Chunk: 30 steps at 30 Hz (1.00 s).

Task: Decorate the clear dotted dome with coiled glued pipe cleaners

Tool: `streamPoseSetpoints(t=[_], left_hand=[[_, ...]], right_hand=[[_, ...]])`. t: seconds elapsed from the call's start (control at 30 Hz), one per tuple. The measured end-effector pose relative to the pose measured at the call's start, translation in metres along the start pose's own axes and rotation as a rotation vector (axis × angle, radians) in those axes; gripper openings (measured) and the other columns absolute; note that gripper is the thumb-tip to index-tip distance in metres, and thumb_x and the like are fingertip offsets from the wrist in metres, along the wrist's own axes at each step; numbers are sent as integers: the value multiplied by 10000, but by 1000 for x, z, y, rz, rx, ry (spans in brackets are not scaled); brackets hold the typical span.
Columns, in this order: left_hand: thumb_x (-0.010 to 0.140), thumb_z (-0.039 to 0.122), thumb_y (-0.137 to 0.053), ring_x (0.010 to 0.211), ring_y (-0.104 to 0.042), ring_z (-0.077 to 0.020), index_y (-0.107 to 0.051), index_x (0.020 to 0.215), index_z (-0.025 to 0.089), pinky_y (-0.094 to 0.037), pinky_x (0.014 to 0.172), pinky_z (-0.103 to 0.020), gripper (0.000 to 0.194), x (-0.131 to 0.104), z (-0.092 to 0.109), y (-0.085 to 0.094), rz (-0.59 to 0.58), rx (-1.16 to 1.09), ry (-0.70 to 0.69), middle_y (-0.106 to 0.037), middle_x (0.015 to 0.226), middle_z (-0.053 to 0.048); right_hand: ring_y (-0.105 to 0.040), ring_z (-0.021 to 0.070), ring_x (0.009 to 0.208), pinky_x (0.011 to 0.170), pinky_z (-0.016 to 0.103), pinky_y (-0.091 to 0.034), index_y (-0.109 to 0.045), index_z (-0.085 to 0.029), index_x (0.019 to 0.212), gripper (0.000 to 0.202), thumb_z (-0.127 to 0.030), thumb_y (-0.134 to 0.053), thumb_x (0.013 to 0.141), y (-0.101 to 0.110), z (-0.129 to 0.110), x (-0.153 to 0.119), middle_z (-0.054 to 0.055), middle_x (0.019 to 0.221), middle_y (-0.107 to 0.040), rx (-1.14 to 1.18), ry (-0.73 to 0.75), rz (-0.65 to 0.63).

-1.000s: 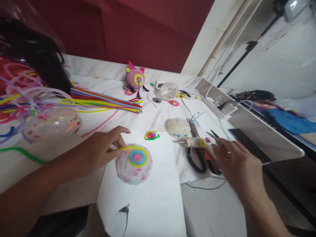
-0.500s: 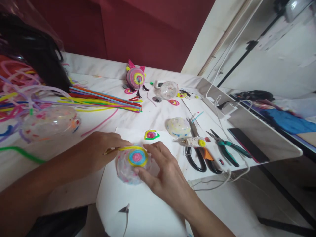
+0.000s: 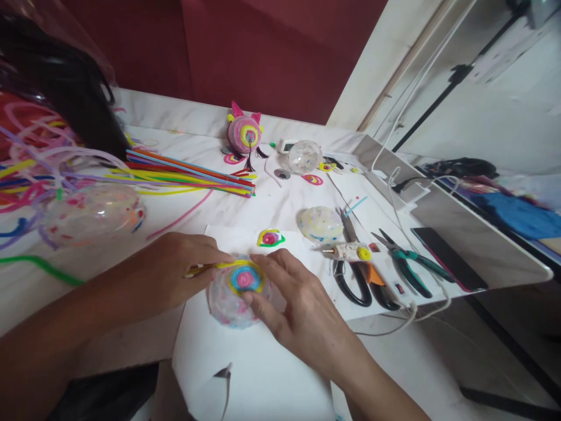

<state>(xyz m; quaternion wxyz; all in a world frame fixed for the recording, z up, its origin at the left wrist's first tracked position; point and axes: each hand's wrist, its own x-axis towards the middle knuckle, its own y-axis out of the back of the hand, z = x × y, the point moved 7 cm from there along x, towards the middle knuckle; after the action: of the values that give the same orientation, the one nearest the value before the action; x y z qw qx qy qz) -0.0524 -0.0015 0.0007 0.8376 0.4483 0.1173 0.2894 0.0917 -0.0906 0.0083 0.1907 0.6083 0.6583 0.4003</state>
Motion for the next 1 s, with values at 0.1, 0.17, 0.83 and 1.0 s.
streamPoseSetpoints(t=[0.1, 0.17, 0.83, 1.0], left_hand=[[872, 238, -486, 672, -615, -136, -777, 1071, 298, -418, 609, -239, 357, 0, -1, 0, 4, -8, 8, -693, 763, 7], [885, 242, -490, 668, -614, -131, -777, 1069, 308, -416, 607, -235, 347, -1, 0, 0, 3, -18, 5, -682, 754, 13], [903, 181, -456, 626, -548, -114, -719, 884, 220, -348, 583, -250, 267, -11, 21, -3, 23, 104, -53, -604, 698, 30], [893, 196, -457, 606, -537, -109, -639, 731, 190, -337, 566, -250, 243, -12, 21, -6, 26, 105, -27, -614, 698, 17]], right_hand=[[-614, 240, 926, 793, 413, -562, -651, -159, 1298, 344, -282, -493, 1019, 3, -5, -1, 130, 1066, -626, -74, 63, 28], [-603, 235, 921, 775, 401, -542, -689, -159, 1241, 318, -224, -463, 1027, 5, -10, -1, 139, 1086, -636, -142, 138, 66], [-551, 224, 814, 699, 371, -377, -728, -169, 1068, 231, -61, -581, 927, 0, -21, -2, 62, 900, -672, -371, 208, 120], [-544, 213, 791, 696, 365, -365, -731, -172, 1048, 195, -77, -615, 923, 0, -22, -2, 46, 872, -663, -372, 202, 123]])
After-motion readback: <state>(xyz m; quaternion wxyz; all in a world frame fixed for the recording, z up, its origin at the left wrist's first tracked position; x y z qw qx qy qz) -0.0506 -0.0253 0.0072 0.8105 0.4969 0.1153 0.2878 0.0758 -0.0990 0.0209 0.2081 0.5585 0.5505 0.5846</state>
